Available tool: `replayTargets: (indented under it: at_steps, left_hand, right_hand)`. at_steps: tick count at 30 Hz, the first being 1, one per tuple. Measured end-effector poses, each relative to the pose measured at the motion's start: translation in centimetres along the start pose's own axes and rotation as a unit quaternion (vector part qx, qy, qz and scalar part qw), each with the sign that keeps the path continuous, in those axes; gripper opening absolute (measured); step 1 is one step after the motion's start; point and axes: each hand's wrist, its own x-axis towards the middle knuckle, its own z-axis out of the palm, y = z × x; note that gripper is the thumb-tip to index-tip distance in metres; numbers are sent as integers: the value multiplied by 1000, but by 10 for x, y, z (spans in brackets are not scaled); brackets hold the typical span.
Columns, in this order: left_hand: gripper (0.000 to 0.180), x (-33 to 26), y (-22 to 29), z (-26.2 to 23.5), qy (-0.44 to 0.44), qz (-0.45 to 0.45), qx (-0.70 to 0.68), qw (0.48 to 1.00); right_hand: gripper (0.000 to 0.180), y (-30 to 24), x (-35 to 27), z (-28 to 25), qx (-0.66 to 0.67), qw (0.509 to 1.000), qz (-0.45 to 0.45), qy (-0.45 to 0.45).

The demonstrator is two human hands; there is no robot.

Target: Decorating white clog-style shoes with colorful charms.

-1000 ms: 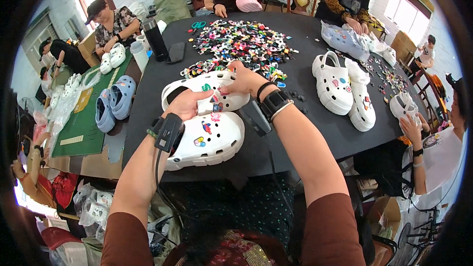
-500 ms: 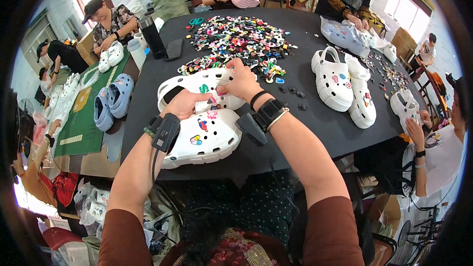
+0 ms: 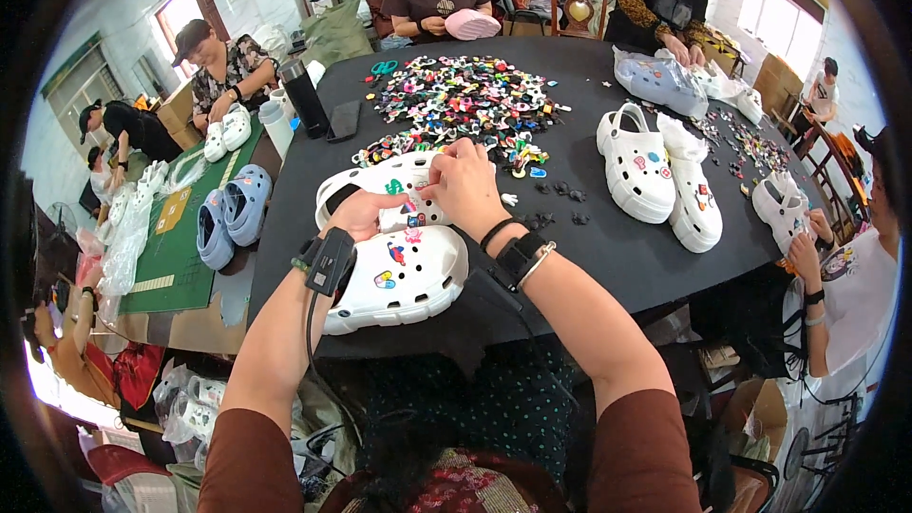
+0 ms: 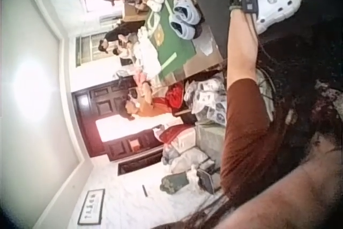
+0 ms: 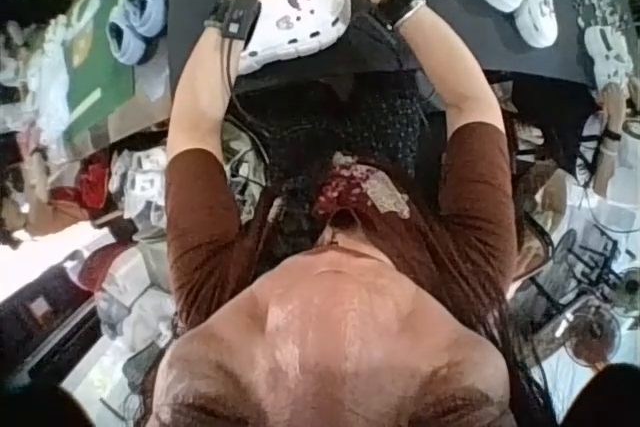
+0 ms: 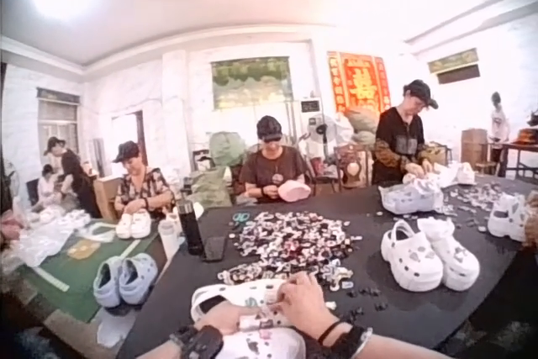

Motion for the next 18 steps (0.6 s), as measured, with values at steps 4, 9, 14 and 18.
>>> replayTargets:
  at_steps: [4,9,14,18]
  left_hand:
    - [29,2,-3,-4,-7,16,20,1000]
    - [29,4,-3,-5,0,15,34,999]
    - [27,1,-6,-4,-12,30,5,999]
    - [27,-4,-4,2,-5,40,32,999]
  right_hand:
    - [15,4,-1,6,52,998,-28,22]
    - [12,-7,0,9,58,996,64,33]
    - [16,-7,2,16,37,998,55,24]
    - [64,2,15,17,42,995,87,-23]
